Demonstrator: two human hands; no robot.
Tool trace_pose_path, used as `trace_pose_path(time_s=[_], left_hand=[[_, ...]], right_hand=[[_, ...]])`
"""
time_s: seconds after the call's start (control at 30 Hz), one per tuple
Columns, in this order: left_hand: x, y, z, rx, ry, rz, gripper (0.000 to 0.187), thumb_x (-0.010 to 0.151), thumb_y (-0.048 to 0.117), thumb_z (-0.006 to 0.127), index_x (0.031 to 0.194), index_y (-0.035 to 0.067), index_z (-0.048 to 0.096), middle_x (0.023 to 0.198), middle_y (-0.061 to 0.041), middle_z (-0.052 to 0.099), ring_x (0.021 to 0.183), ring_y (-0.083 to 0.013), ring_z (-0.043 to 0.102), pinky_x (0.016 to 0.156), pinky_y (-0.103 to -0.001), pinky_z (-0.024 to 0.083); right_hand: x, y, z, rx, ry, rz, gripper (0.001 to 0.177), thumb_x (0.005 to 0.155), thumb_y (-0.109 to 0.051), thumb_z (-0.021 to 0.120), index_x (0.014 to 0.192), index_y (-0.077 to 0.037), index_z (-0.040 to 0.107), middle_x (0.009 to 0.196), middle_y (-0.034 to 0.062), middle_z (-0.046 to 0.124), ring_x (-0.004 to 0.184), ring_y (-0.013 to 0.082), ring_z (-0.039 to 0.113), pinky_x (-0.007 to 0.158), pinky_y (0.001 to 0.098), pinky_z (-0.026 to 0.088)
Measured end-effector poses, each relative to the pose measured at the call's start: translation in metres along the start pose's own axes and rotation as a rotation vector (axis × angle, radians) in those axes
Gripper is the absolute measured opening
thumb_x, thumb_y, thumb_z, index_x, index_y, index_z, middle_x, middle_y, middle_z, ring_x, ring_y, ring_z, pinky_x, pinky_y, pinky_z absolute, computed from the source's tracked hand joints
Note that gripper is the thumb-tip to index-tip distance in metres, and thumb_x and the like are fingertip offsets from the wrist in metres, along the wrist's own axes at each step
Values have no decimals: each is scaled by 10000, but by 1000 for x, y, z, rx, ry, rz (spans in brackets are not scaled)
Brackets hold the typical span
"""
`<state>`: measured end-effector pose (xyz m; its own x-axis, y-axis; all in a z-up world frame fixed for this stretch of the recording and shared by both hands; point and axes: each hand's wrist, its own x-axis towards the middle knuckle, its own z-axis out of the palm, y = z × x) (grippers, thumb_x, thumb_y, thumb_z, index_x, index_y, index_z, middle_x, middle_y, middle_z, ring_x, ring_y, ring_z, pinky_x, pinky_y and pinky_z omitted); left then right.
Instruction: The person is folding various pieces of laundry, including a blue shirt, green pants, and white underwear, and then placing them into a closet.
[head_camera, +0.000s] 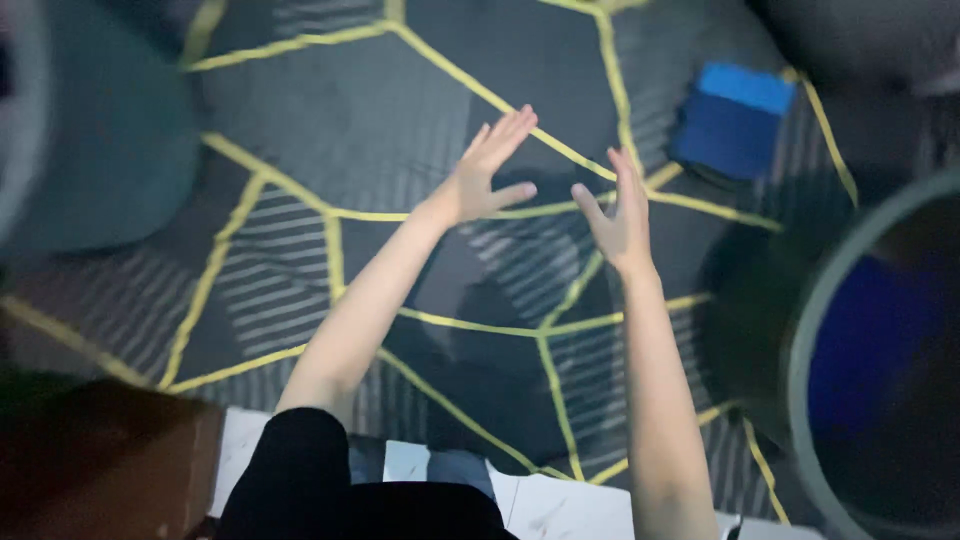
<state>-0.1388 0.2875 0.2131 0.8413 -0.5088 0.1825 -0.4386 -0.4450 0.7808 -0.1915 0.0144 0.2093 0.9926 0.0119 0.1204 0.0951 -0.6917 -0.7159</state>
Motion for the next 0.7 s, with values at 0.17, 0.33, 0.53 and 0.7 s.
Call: trace_pose_path(time_s=[0.17, 0.33, 0.53, 0.7], left_hand=[[-97, 5, -122, 13, 60, -38, 986, 917, 540, 752, 1669, 156, 243, 1745, -95, 233, 1635, -324, 157, 1308, -585, 92], [-188, -6, -258, 124, 164, -73, 1043, 895, 575, 764, 1672, 138, 224, 1746, -84, 241, 1629, -314, 177, 1308, -569, 107], [-286, -44, -388, 256, 323, -148, 1012, 853, 549, 806, 1631, 129, 314, 1693, -107, 330, 1597, -331, 241, 1283, -545, 166], [-346, -72, -461, 286, 383, -199, 958, 873, 528, 784, 1621, 112, 353, 1683, -110, 378, 1586, -312, 290, 1289, -526, 192]], right_hand=[[8, -150, 41, 53, -165, -161, 758, 929, -367, 790, 1544, -88, 445, 1661, 237, 360, 1523, 387, 376, 1231, 496, 294], [23, -289, 108, 52, -354, -295, 804, 902, -475, 755, 1552, -135, 426, 1695, 194, 307, 1555, 366, 311, 1224, 649, 153], [50, -412, 198, 28, -502, -427, 814, 886, -546, 723, 1543, -162, 433, 1697, 189, 256, 1565, 372, 256, 1198, 674, 126], [63, -474, 260, -26, -513, -548, 778, 900, -541, 725, 1532, -173, 460, 1687, 205, 288, 1544, 391, 309, 1203, 637, 182]])
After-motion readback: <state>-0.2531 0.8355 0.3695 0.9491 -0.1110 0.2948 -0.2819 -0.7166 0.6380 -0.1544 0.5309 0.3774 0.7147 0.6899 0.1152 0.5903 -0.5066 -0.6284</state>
